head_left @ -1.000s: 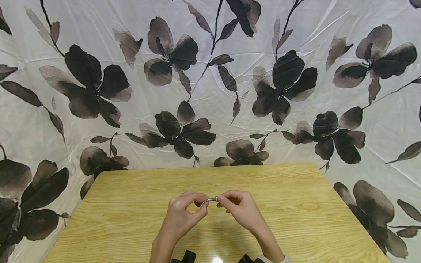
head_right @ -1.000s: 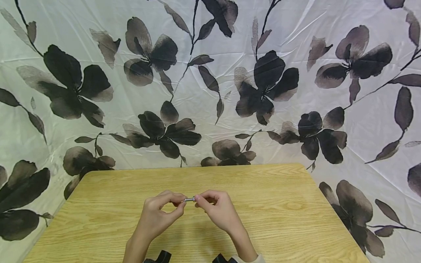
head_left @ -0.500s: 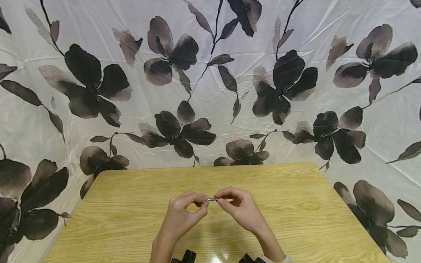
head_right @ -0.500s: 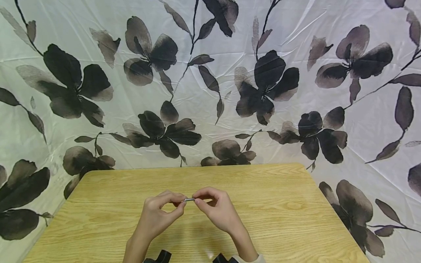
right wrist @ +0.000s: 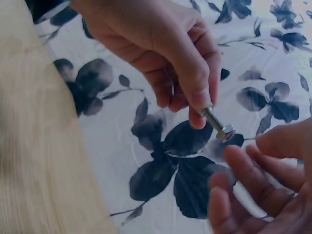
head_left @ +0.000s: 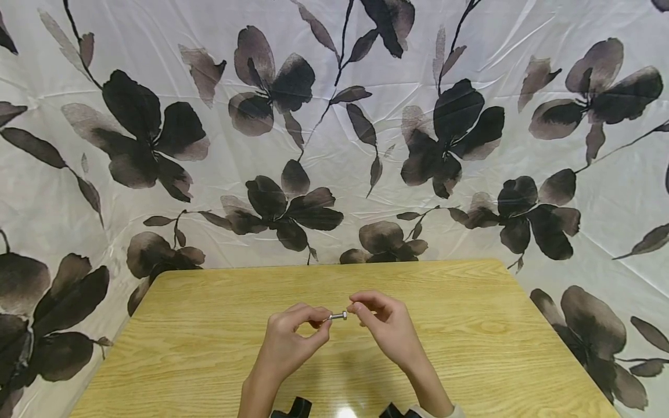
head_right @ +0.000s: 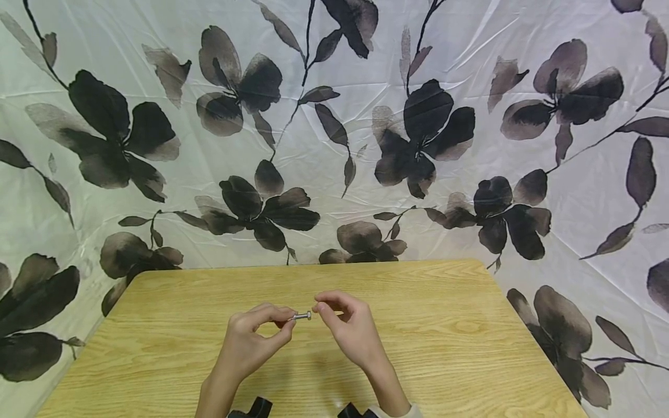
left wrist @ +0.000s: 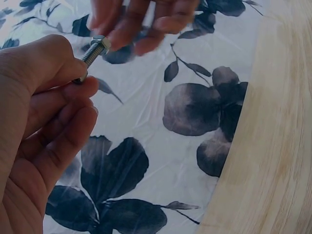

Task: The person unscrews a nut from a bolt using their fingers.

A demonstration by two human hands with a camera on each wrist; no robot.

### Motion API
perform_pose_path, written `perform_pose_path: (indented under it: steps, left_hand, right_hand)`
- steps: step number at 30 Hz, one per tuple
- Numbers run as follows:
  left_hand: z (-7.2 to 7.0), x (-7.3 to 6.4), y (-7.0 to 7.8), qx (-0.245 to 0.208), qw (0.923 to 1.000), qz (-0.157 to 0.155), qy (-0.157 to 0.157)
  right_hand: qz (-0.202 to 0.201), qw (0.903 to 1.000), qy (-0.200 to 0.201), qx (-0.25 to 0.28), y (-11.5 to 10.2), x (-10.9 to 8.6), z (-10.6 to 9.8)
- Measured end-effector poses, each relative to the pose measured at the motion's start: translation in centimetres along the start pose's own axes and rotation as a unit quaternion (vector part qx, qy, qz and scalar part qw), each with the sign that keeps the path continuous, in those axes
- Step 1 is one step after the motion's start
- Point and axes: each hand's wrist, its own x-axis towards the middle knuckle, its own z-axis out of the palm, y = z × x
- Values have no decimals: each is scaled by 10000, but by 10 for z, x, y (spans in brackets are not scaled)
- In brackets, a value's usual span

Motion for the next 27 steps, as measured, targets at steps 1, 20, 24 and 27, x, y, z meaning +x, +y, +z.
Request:
perform_pose_path:
  steps: [1, 20, 24, 27]
  left_hand:
    - [0, 0, 0, -11, 10000, 21, 6]
    - [1, 0, -2, -124, 9999, 108, -2]
    - [1, 0, -2, -178, 9998, 97, -16]
    - [1, 0, -2, -167, 9998, 120, 0]
  right_hand:
    - [187, 9998, 15, -94, 0, 0, 0]
    - [118, 9992, -370, -83, 1, 1, 0]
    - [-102, 9994, -314, 72, -1, 1, 0]
    - [-170, 9993, -309, 139, -1, 1, 0]
